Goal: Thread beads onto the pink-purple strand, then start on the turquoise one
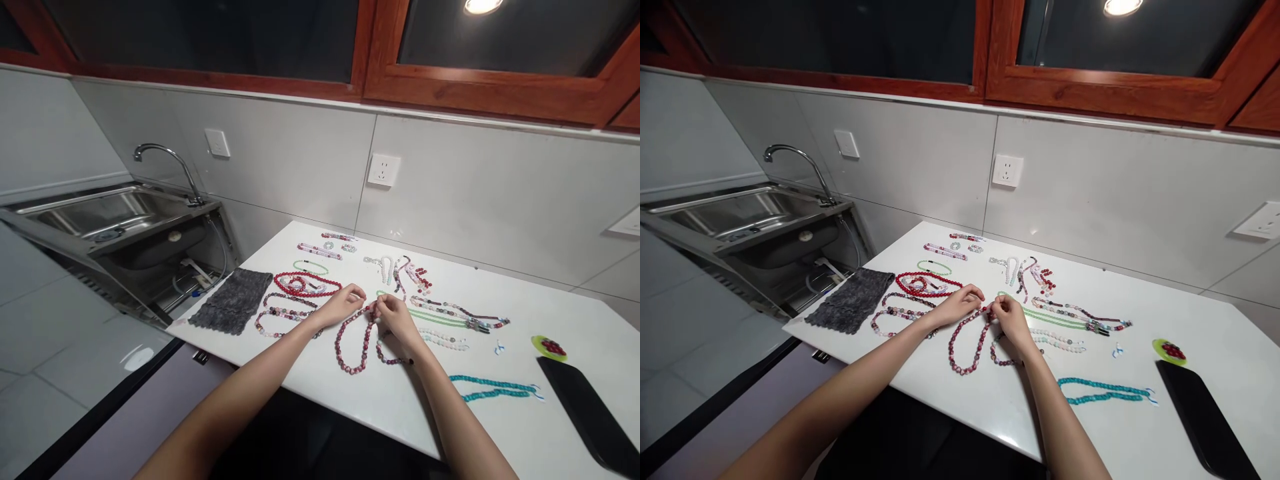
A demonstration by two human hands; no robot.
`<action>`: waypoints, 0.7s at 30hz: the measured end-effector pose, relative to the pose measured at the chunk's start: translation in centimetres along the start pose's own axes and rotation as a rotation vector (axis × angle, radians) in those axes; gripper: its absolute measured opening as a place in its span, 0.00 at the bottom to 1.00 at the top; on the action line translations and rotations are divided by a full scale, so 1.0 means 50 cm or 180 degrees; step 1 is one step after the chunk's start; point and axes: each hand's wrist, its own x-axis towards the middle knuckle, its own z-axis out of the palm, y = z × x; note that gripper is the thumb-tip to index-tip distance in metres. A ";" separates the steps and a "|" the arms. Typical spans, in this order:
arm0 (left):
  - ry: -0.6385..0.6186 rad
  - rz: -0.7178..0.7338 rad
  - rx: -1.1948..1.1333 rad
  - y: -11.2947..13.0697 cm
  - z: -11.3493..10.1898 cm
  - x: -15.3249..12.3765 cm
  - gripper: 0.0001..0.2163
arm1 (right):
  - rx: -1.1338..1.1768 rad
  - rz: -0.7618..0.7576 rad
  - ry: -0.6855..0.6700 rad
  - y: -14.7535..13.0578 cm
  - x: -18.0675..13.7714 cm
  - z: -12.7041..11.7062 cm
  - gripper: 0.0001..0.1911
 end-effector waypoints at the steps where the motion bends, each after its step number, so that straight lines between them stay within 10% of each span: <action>1: -0.0060 0.0054 -0.0019 0.005 0.001 -0.003 0.15 | -0.0002 0.0012 0.0009 0.001 0.001 0.000 0.07; 21: 0.0433 0.0159 -0.0510 -0.030 0.032 0.016 0.14 | 0.0484 0.0132 -0.0065 -0.027 -0.003 -0.007 0.13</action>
